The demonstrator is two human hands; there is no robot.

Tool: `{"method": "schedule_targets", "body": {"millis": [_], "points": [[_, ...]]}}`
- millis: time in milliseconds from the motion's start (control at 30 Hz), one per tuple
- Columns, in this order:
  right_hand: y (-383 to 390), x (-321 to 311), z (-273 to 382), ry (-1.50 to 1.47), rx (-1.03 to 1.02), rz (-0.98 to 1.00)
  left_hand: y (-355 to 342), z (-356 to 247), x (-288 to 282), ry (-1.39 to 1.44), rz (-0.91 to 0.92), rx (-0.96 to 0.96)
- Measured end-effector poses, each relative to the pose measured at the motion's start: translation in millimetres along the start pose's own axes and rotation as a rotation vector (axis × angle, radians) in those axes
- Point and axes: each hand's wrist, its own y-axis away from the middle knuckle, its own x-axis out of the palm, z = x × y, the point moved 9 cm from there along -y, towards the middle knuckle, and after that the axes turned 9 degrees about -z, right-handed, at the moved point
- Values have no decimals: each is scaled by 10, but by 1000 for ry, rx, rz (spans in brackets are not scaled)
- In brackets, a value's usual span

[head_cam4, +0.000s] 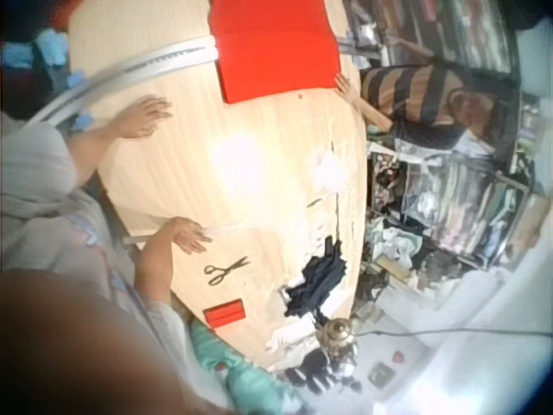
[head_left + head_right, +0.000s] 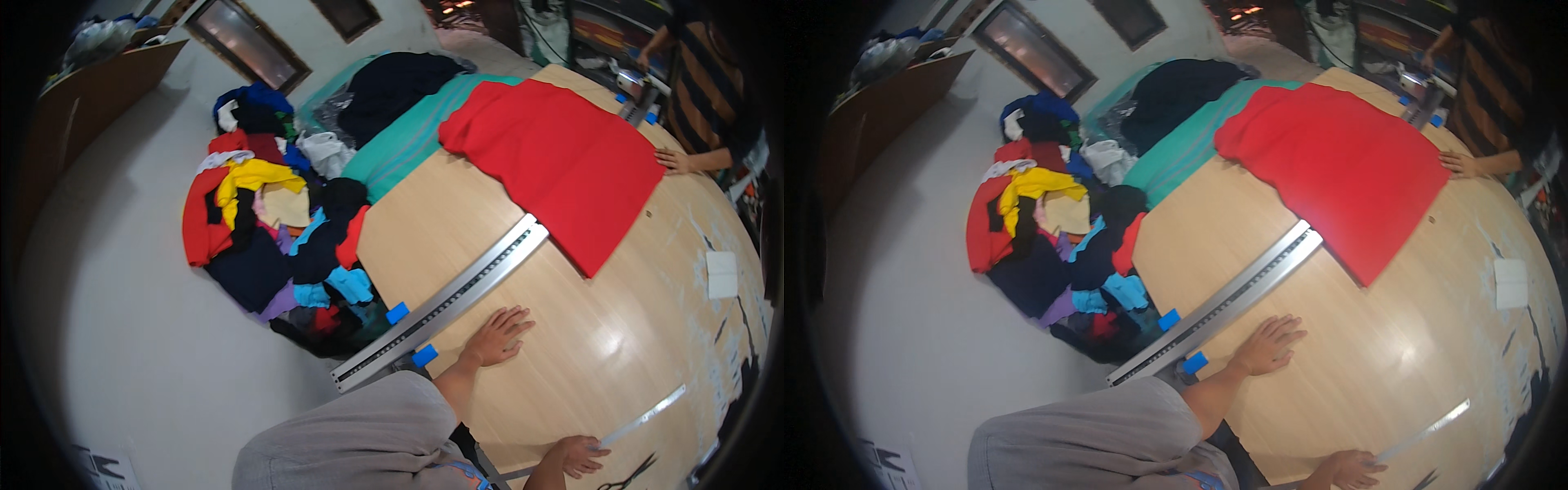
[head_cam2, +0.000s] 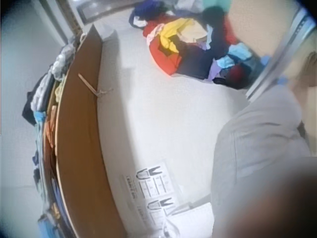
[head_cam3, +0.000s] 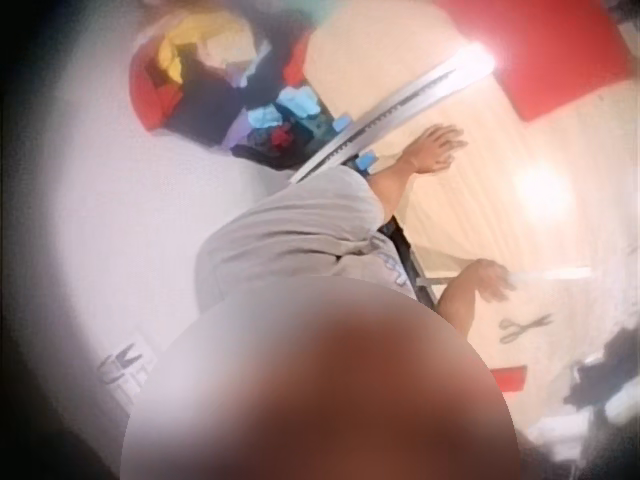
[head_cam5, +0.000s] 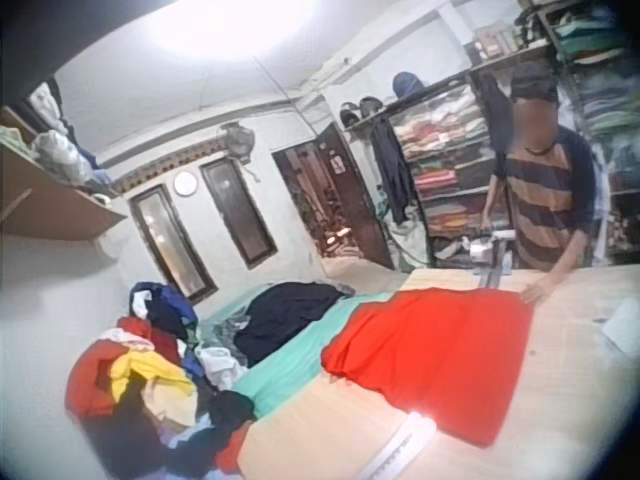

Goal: The person assists a coworker by positioning and smoothing a red fabric on a large table while the coworker uses an electric cutter to trim it. The person repeatedly aligns the fabric along a metal guide rail and then moves away to retrieve more material.

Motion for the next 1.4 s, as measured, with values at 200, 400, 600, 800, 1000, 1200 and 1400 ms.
{"method": "schedule_targets", "body": {"millis": [200, 400, 600, 800, 1000, 1200, 1400], "points": [[20, 316, -27, 49, -68, 21, 39, 10, 29, -35, -11, -5], [30, 431, -5, 83, -106, 29, -10, 29, 7, 28, 5, -27], [194, 139, 157, 116, -160, 30, 15, 88, 95, 14, 118, -59], [213, -120, 240, 153, -204, 43, -9, 74, 2, 91, 25, -42], [210, -90, 293, 198, -254, 45, -7, 91, -11, 103, 9, -47], [187, -3, 290, 238, -303, 33, 8, 126, 3, 129, 26, -60], [244, -89, 336, 277, -328, 36, -49, 138, 2, 167, 35, -53]]}}
